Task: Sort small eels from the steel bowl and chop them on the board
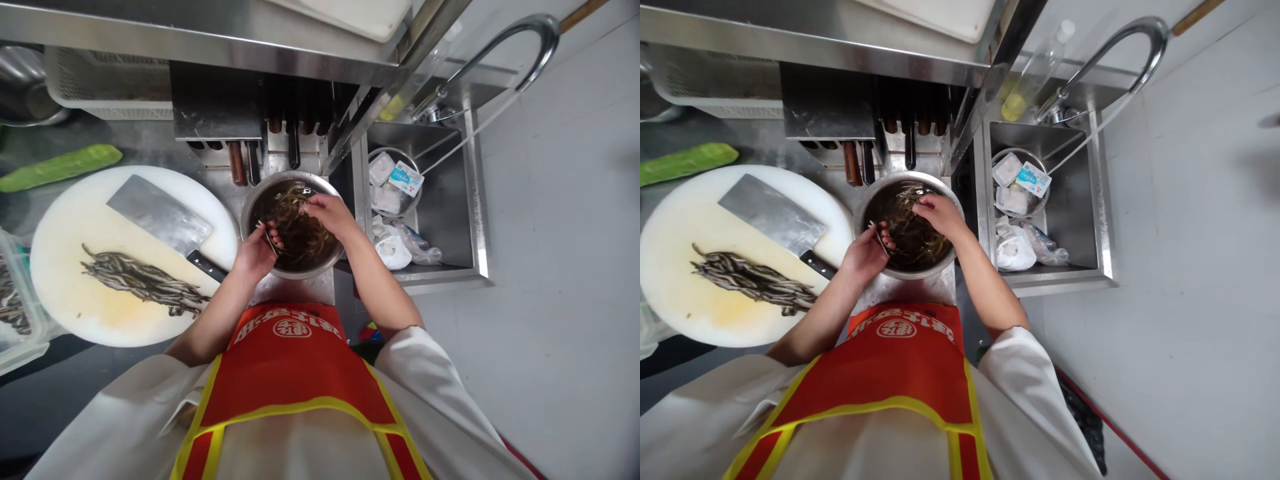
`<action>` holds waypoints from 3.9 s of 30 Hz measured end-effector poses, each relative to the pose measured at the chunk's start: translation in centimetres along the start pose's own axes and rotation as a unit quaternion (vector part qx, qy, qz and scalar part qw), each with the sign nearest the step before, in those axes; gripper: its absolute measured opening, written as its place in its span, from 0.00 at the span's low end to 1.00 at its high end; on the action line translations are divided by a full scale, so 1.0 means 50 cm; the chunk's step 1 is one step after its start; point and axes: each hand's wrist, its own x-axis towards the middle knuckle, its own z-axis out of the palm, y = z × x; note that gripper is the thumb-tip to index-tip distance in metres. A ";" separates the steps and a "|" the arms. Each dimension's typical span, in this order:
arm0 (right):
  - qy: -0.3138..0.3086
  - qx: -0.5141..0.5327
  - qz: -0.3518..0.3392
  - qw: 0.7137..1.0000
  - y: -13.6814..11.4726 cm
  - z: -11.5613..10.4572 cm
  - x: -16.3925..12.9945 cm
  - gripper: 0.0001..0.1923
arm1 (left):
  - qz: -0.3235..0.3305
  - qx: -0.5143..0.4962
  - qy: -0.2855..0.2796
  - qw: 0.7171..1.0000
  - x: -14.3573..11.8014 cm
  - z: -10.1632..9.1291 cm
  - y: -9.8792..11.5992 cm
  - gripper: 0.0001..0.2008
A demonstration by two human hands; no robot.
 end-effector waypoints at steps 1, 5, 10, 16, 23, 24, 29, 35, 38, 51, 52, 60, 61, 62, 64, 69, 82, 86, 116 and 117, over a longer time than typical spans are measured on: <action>0.006 0.062 0.000 0.998 -0.007 -0.002 -0.001 0.14 | -0.018 -0.006 0.000 1.000 0.005 0.003 -0.006 0.12; 0.007 0.250 -0.001 0.968 -0.034 -0.001 -0.010 0.17 | -0.066 -0.016 0.010 0.998 0.020 0.018 -0.031 0.14; 0.006 0.275 -0.029 0.961 -0.041 0.016 -0.033 0.16 | -0.094 -0.020 0.007 0.995 0.027 0.032 -0.051 0.15; -0.043 0.126 -0.034 0.990 0.001 0.059 -0.086 0.12 | -0.097 -0.028 -0.002 0.995 0.032 0.026 -0.054 0.18; -0.069 0.005 -0.177 0.982 0.039 0.083 -0.131 0.04 | -0.118 0.000 0.013 0.993 0.032 0.023 -0.056 0.16; -0.073 -0.012 -0.195 0.978 0.039 0.084 -0.135 0.04 | -0.123 0.004 0.012 0.992 0.031 0.023 -0.056 0.16; -0.076 -0.088 -0.239 0.964 0.032 0.086 -0.150 0.09 | -0.138 0.027 0.016 0.990 0.030 0.025 -0.051 0.17; -0.055 -0.085 -0.235 0.967 0.039 0.095 -0.164 0.12 | -0.111 0.018 0.010 0.994 0.039 0.012 -0.049 0.14; -0.056 -0.072 -0.217 0.972 0.049 0.102 -0.168 0.13 | -0.078 0.034 0.022 0.996 0.041 0.007 -0.050 0.09; -0.125 -0.209 -0.121 0.962 0.050 0.110 -0.167 0.15 | 0.184 0.179 -0.013 0.967 -0.002 -0.002 0.004 0.05; -0.135 -0.218 -0.117 0.959 0.047 0.109 -0.164 0.15 | 0.214 0.193 -0.017 0.957 -0.007 -0.004 0.009 0.07; -0.146 -0.293 -0.073 0.942 0.033 0.097 -0.098 0.13 | 0.331 0.235 0.008 0.914 -0.051 0.003 0.042 0.14; -0.135 -0.295 -0.076 0.943 0.032 0.100 -0.082 0.13 | 0.334 0.238 0.010 0.912 -0.056 0.005 0.044 0.13; -0.122 -0.294 -0.082 0.944 0.030 0.103 -0.065 0.13 | 0.337 0.239 0.009 0.911 -0.060 0.006 0.046 0.12; -0.109 -0.291 -0.095 0.946 0.025 0.114 -0.028 0.14 | 0.339 0.240 0.002 0.910 -0.066 0.007 0.049 0.10; -0.149 -0.322 -0.090 0.931 0.019 0.167 0.052 0.21 | 0.342 0.238 0.006 0.909 -0.071 0.007 0.050 0.09; -0.314 -0.165 -0.062 0.933 0.030 0.189 0.102 0.14 | 0.333 0.228 0.026 0.915 -0.075 0.002 0.052 0.08; -0.332 -0.037 -0.022 0.942 0.042 0.142 0.104 0.18 | 0.326 0.231 0.027 0.916 -0.074 0.000 0.051 0.09; -0.127 0.255 -0.030 0.958 -0.016 -0.042 0.049 0.07 | 0.059 0.094 0.061 0.992 -0.016 0.038 0.001 0.09; -0.129 0.287 -0.015 0.949 -0.019 -0.037 0.043 0.09 | 0.045 0.087 0.065 0.993 -0.008 0.041 -0.003 0.10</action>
